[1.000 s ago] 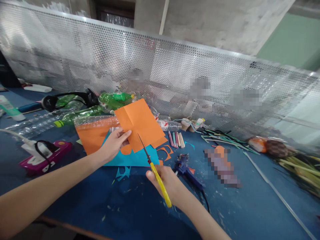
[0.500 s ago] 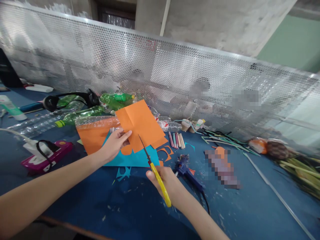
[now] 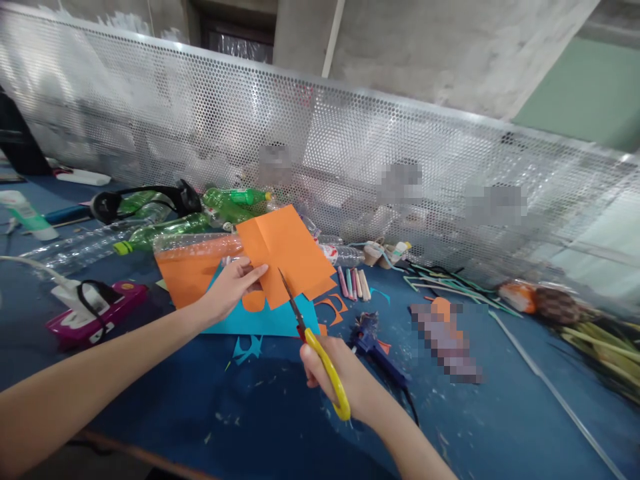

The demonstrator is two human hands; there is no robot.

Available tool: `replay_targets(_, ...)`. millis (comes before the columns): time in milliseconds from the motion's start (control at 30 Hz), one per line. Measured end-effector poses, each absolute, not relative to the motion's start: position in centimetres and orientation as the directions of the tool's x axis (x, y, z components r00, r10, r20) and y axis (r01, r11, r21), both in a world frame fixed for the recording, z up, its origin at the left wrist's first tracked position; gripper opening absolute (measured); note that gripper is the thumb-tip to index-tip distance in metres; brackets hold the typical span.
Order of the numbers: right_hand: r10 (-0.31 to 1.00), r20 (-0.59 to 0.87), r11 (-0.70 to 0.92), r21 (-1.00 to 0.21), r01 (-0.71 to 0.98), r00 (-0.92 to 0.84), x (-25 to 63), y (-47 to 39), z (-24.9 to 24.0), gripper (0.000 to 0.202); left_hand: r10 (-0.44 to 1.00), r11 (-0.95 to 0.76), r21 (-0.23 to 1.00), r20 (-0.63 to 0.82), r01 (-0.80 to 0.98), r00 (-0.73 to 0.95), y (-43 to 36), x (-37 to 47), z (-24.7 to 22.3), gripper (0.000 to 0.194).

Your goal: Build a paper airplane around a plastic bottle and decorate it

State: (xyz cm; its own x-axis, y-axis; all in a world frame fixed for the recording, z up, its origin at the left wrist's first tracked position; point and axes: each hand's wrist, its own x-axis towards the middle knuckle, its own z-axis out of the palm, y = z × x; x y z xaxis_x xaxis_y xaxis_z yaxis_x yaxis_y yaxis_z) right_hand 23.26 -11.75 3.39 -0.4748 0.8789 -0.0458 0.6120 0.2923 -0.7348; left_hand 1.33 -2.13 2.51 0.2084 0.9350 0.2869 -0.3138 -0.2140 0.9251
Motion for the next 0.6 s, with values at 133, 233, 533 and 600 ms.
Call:
replay_targets(133,0.862,-0.006,0.371,-0.673,0.64,-0.506,23.5,-12.0,3.9,0.057,0.927,-0.243,0.933,0.304,-0.266,0.219,-2.8,1.6,2.8,0.029)
replay_targets(233,0.853,0.02,0.411,-0.643,0.647,-0.522,23.6,-12.3,4.1,0.055,0.921,-0.244,0.938,0.304,-0.247,0.243,-3.4,1.9,3.0,0.028)
replay_targets(533,0.832,0.046,0.46,-0.616,0.64,-0.553,23.3,-12.5,4.6,0.059,0.922,-0.3,0.946,0.32,-0.118,0.22,-3.7,1.9,2.5,0.037)
replay_targets(600,0.834,0.054,0.459,-0.618,0.638,-0.549,23.3,-12.4,4.4,0.059,0.917,-0.31,0.945,0.326,-0.107,0.23,-3.8,2.0,2.6,0.038)
